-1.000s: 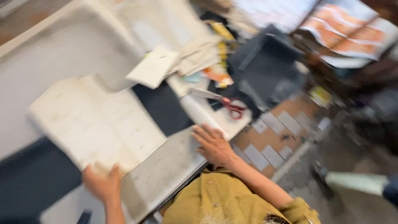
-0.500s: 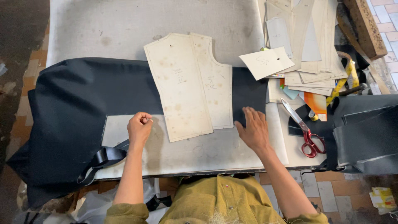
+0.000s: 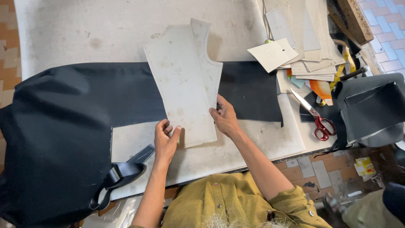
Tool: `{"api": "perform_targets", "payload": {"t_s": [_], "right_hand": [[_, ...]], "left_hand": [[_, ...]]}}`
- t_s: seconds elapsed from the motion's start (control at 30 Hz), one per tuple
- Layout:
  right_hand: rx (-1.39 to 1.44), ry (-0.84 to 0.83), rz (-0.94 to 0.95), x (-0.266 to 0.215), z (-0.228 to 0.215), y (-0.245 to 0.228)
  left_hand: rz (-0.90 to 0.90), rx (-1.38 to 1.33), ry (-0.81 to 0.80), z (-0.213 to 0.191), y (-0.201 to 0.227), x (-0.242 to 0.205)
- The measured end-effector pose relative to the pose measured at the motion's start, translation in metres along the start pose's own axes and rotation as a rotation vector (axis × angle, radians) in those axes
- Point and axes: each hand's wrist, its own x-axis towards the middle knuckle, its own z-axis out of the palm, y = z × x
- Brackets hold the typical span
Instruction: The person cuts a large piece of black fabric along chalk lines using red-handled scissors. They then retrieve paper patterns, place them on the fabric, and cut the paper patterns to size.
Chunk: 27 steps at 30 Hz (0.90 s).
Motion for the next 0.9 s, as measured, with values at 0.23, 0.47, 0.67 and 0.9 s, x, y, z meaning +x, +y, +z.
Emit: {"api": "perform_targets", "payload": {"t_s": [0.23, 0.47, 0.67, 0.9], "right_hand": [[0.046, -0.362, -0.199, -0.038, -0.013, -0.03], [-0.6, 0.247, -0.099, -0.044, -0.136, 0.012], [-0.659, 0.307, 0.02, -0.07, -0.292, 0.019], [-0.851, 0.203, 0.31, -0.052, -0.327, -0.021]], "left_hand": [[0.074, -0.596, -0.027, 0.002, 0.011, 0.004], [0.223, -0.63, 0.065, -0.038, 0.024, -0.017], [0.123, -0.6, 0.15, -0.077, 0.018, -0.049], [0.088, -0.706, 0.191, -0.081, 0.039, -0.063]]}}
